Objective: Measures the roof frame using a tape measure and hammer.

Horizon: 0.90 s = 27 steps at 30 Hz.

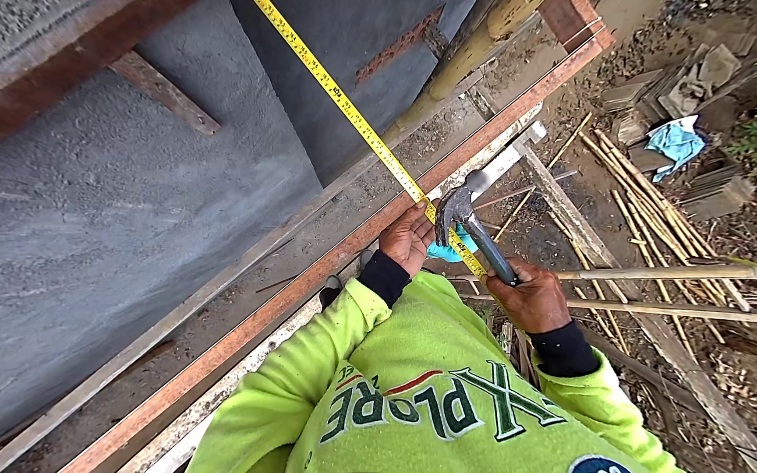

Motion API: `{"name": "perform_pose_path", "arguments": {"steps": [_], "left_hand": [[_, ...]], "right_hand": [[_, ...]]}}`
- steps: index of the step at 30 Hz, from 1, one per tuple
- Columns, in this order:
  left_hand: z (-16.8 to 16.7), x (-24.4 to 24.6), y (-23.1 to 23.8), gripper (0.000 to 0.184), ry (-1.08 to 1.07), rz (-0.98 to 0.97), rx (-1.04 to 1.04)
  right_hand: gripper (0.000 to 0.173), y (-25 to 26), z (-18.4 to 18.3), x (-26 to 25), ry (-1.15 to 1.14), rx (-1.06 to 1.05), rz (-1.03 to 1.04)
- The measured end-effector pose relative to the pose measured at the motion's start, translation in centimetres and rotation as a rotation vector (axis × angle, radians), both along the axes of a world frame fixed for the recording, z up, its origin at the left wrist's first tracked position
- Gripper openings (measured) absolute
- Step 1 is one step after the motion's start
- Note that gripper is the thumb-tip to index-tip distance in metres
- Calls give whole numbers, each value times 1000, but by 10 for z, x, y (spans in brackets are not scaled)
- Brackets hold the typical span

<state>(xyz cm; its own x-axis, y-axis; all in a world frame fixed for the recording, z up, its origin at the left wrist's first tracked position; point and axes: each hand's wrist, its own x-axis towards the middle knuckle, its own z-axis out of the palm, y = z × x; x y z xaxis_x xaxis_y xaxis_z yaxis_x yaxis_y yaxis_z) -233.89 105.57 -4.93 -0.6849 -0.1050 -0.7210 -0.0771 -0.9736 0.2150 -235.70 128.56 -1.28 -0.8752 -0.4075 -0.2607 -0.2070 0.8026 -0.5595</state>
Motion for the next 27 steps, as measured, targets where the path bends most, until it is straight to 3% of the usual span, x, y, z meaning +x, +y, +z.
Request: {"name": "perform_pose_path", "arguments": {"steps": [27], "left_hand": [[-1, -1, 1, 15, 9, 10, -10]], "right_hand": [[23, 0, 1, 0, -1, -1, -17]]}}
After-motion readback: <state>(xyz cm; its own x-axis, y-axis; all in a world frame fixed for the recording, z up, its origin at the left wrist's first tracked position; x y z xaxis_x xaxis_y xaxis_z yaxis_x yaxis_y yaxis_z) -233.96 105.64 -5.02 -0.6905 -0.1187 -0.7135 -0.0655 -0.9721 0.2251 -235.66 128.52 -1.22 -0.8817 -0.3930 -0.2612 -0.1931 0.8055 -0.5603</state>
